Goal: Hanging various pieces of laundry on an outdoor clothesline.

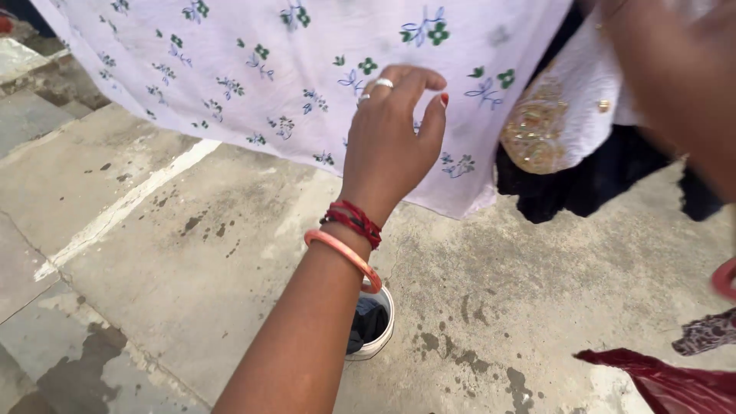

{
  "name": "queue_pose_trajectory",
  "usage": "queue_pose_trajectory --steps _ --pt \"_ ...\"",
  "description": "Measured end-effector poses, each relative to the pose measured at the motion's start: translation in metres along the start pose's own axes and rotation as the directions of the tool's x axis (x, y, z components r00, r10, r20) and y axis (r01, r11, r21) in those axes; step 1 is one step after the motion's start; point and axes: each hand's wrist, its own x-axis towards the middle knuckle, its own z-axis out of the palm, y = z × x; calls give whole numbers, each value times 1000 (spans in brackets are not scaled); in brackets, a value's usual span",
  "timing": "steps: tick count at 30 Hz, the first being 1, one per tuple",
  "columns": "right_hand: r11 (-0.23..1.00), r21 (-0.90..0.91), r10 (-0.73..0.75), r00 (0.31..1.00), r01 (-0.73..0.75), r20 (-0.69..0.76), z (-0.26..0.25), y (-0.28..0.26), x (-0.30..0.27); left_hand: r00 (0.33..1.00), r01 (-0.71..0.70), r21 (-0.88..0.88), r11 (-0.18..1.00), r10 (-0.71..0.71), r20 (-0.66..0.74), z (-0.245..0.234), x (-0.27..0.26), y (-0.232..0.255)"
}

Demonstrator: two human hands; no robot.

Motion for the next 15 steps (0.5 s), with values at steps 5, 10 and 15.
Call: queue_pose_trajectory --steps 5,10,15 --pt "993 118 25 999 -28 29 172 -21 -6 951 266 -97 959 -245 189 -39 -75 -47" --pt "754 359 468 833 -550 295 268 -25 -20 814 505 -109 856 -430 391 -67 -128 -85" --pt "575 300 604 642 -761 471 338 -18 -38 728 618 -100 780 -520 446 -62 -186 -119"
